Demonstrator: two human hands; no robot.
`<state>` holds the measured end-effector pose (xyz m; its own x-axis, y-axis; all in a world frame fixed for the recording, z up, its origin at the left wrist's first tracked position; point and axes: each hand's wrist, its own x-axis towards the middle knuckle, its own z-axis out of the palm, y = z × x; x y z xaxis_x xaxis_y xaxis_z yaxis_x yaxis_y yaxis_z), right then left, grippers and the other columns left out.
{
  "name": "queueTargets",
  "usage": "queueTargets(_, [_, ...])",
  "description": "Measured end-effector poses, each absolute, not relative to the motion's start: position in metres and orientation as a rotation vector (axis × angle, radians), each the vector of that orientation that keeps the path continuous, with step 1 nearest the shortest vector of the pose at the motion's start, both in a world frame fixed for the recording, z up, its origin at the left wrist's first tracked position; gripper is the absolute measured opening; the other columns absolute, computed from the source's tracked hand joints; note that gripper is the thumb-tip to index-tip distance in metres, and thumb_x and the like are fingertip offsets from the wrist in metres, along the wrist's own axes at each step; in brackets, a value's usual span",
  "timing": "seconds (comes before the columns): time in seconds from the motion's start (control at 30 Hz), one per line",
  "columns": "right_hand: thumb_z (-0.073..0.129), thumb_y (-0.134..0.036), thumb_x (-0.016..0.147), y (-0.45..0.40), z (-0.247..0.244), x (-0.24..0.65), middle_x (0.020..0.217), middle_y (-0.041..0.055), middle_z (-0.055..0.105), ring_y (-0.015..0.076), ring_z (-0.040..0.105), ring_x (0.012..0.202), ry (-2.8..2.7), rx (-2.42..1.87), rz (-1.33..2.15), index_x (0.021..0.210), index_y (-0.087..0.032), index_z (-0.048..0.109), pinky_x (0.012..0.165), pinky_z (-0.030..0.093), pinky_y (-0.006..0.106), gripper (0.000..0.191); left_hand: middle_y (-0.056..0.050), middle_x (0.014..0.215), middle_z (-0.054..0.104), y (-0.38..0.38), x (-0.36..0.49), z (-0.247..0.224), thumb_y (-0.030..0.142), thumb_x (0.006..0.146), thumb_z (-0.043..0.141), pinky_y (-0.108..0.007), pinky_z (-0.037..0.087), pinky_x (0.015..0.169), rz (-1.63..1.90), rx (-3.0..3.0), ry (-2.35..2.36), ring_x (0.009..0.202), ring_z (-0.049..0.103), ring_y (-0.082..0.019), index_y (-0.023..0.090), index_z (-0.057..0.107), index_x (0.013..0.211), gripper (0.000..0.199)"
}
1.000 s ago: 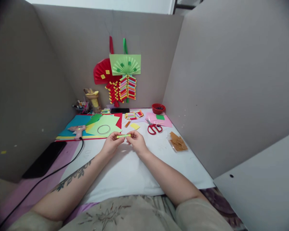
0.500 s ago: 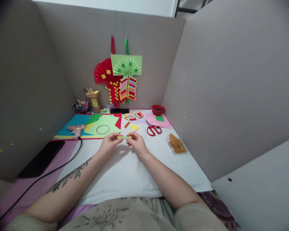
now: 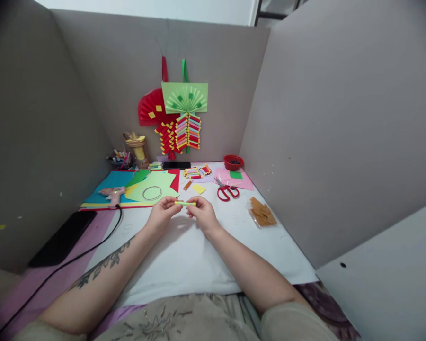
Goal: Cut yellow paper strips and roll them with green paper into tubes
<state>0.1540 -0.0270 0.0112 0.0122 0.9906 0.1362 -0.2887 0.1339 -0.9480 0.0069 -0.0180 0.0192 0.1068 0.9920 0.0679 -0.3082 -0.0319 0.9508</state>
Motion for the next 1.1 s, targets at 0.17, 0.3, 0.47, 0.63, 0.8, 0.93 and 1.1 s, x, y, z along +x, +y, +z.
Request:
queueTargets(0.17, [0.067,-0.024,0.063,-0.0288,0.0142,0.1533,0.054,-0.004,0.058,0.0097,0.051,0.048,-1.017,-0.883,1.269,0.079,-0.018,0.059,0.048,0.04,0.021,0.018,0.001,0.066,0.065,-0.0176,0.0064,0.0184,0.027,0.057,0.078,-0.025,0.044,0.066,1.309,1.069,0.85,0.063,0.06,-0.012,0.018,0.055,0.077,0.032])
queueTargets(0.3, [0.066,-0.023,0.064,-0.0301,0.0155,0.1532,0.054,-0.0043,0.057,0.0091,0.051,0.048,-0.993,-0.867,1.282,0.078,-0.018,0.059,0.047,0.04,0.021,0.017,0.001,0.068,0.065,-0.018,0.0067,0.0199,0.025,0.058,0.078,-0.025,0.045,0.067,1.302,1.096,0.859,0.064,0.059,-0.012,0.018,0.054,0.075,0.03])
queueTargets(0.47, [0.066,-0.023,0.065,-0.0298,0.0142,0.1531,0.054,-0.0042,0.058,0.0086,0.051,0.048,-1.01,-0.859,1.285,0.078,-0.017,0.06,0.047,0.04,0.02,0.015,-0.001,0.074,0.067,-0.0183,0.0063,0.0199,0.025,0.059,0.077,-0.025,0.045,0.069,1.273,1.137,0.863,0.068,0.06,-0.013,0.018,0.057,0.077,0.028])
queueTargets(0.63, [0.069,-0.024,0.065,-0.0289,0.0106,0.1512,0.054,-0.0046,0.058,0.0083,0.051,0.048,-1.029,-0.872,1.297,0.078,-0.017,0.06,0.047,0.04,0.02,0.017,-0.002,0.075,0.068,-0.018,0.0065,0.0202,0.025,0.06,0.076,-0.024,0.044,0.068,1.226,1.211,0.904,0.068,0.06,-0.013,0.016,0.061,0.078,0.025])
queueTargets(0.8, [0.07,-0.026,0.065,-0.0266,0.0085,0.1521,0.057,-0.0042,0.059,0.0087,0.053,0.049,-1.062,-0.867,1.305,0.08,-0.017,0.061,0.048,0.042,0.02,0.02,0.0,0.07,0.066,-0.017,0.0054,0.0209,0.026,0.06,0.076,-0.023,0.043,0.066,1.222,1.206,0.929,0.066,0.059,-0.012,0.016,0.061,0.078,0.026])
queueTargets(0.93, [0.071,-0.027,0.064,-0.0276,0.0125,0.1531,0.057,-0.0036,0.061,0.0094,0.054,0.049,-1.058,-0.875,1.256,0.082,-0.017,0.062,0.048,0.043,0.021,0.022,0.001,0.069,0.065,-0.0154,0.0035,0.0212,0.028,0.059,0.076,-0.024,0.043,0.066,1.24,1.128,0.902,0.064,0.058,-0.012,0.016,0.06,0.08,0.029])
queueTargets(1.1, [0.072,-0.029,0.064,-0.0281,0.0138,0.1535,0.058,-0.0018,0.063,0.0112,0.059,0.052,-1.071,-0.912,1.228,0.082,-0.016,0.062,0.053,0.047,0.023,0.024,0.002,0.065,0.064,-0.015,0.0042,0.0218,0.029,0.057,0.078,-0.023,0.043,0.065,1.248,1.042,0.906,0.062,0.057,-0.01,0.015,0.059,0.078,0.031])
